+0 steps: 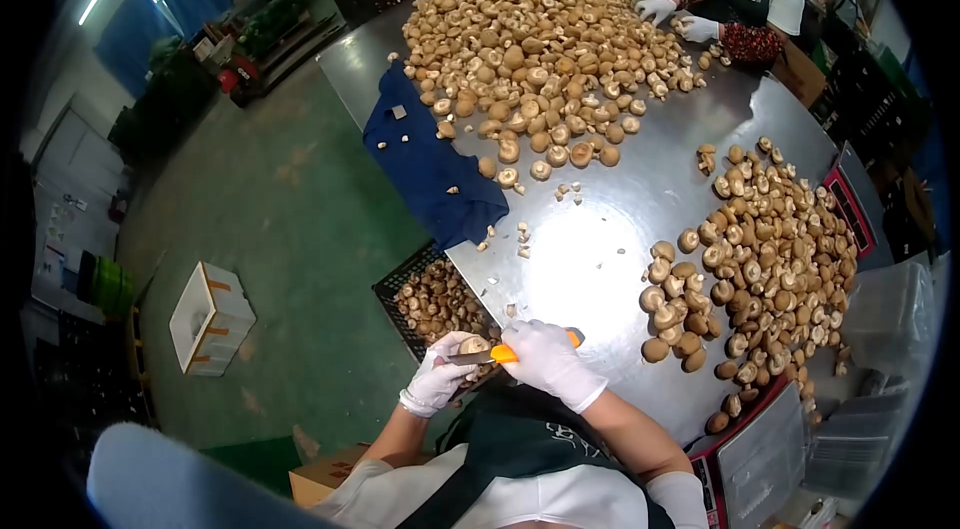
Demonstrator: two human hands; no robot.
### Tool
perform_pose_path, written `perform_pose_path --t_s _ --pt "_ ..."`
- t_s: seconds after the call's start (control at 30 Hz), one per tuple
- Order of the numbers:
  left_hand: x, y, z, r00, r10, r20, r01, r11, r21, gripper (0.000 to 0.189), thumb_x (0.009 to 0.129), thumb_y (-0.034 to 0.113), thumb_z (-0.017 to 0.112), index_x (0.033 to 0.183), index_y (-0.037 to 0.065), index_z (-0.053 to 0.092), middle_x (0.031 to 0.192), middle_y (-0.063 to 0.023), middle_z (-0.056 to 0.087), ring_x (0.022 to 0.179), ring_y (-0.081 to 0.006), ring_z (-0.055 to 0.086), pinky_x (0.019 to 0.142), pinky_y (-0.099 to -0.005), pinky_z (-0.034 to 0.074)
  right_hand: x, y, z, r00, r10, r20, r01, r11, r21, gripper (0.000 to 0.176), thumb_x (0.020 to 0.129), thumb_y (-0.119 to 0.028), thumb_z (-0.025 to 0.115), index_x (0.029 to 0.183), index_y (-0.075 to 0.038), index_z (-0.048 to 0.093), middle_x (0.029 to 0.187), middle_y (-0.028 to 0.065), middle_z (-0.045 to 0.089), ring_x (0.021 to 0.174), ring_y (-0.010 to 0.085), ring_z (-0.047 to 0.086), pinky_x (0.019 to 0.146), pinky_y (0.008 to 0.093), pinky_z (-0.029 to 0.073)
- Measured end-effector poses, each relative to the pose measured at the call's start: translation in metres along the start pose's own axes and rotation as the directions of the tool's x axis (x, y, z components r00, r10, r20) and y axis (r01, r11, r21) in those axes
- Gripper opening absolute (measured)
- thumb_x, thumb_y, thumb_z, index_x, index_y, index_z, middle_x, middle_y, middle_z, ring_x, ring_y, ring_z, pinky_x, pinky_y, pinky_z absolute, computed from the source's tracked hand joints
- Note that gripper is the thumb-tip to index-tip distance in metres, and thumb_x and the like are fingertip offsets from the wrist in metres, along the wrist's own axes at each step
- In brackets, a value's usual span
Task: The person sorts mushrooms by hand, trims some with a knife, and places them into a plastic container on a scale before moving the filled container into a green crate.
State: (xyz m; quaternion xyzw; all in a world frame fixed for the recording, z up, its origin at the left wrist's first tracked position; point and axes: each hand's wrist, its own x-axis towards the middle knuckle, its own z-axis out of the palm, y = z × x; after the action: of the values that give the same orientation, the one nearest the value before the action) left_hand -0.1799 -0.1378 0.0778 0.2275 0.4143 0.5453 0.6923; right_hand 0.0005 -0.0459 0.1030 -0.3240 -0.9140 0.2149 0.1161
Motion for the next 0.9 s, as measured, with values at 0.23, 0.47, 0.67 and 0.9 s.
perform_pose_path --t_s 0.23,0.47,0.67,0.9 --pt "-0.012 0.002 -0.007 0.999 -0.032 0.037 0.033 0.999 -0.004 0.034 0.076 0.0 0.061 0.108 0.001 0.051 0.094 -0.0065 0.059 0.074 -0.0103 0.055 0.065 -0.0221 0.045 0.001 0.015 0.021 0.996 0.088 -0.029 -0.087 0.996 0.032 0.018 0.073 -0.025 0.061 0.08 -0.008 0.061 0.081 0.0125 0.063 0.077 0.031 0.063 0.069 0.0418 0.051" --pt "-0.022 0.007 -0.006 0.998 0.055 0.007 -0.055 0.998 0.033 0.041 0.078 -0.004 0.061 0.115 0.006 0.046 0.1 -0.0083 0.056 0.086 -0.0166 0.06 0.07 -0.0269 0.052 -0.008 0.043 0.008 0.866 0.486 0.12 -0.5 0.851 0.159 0.023 0.08 -0.028 0.056 0.09 -0.008 0.062 0.088 0.0168 0.064 0.082 0.0333 0.063 0.073 0.042 0.05" --pt "0.003 -0.014 -0.017 0.991 -0.116 -0.065 0.102 0.977 -0.186 0.031 0.081 -0.004 0.057 0.108 0.007 0.049 0.104 -0.0091 0.055 0.091 -0.0241 0.061 0.075 -0.0334 0.053 -0.003 0.084 0.084 0.892 0.41 -0.188 -0.397 0.912 0.105 0.043 0.076 -0.009 0.056 0.117 0.001 0.048 0.104 0.0206 0.052 0.096 0.0372 0.052 0.085 0.0433 0.044" --pt "0.059 -0.022 0.012 0.993 -0.122 -0.006 0.117 0.941 0.319 0.009 0.083 0.001 0.058 0.087 0.007 0.052 0.07 -0.0053 0.057 0.062 -0.0141 0.057 0.05 -0.0241 0.045 -0.048 0.067 0.032 0.827 0.377 -0.417 -0.368 0.924 0.105 0.041 0.076 -0.014 0.058 0.117 -0.007 0.053 0.115 0.0173 0.048 0.11 0.0344 0.044 0.094 0.0441 0.036"
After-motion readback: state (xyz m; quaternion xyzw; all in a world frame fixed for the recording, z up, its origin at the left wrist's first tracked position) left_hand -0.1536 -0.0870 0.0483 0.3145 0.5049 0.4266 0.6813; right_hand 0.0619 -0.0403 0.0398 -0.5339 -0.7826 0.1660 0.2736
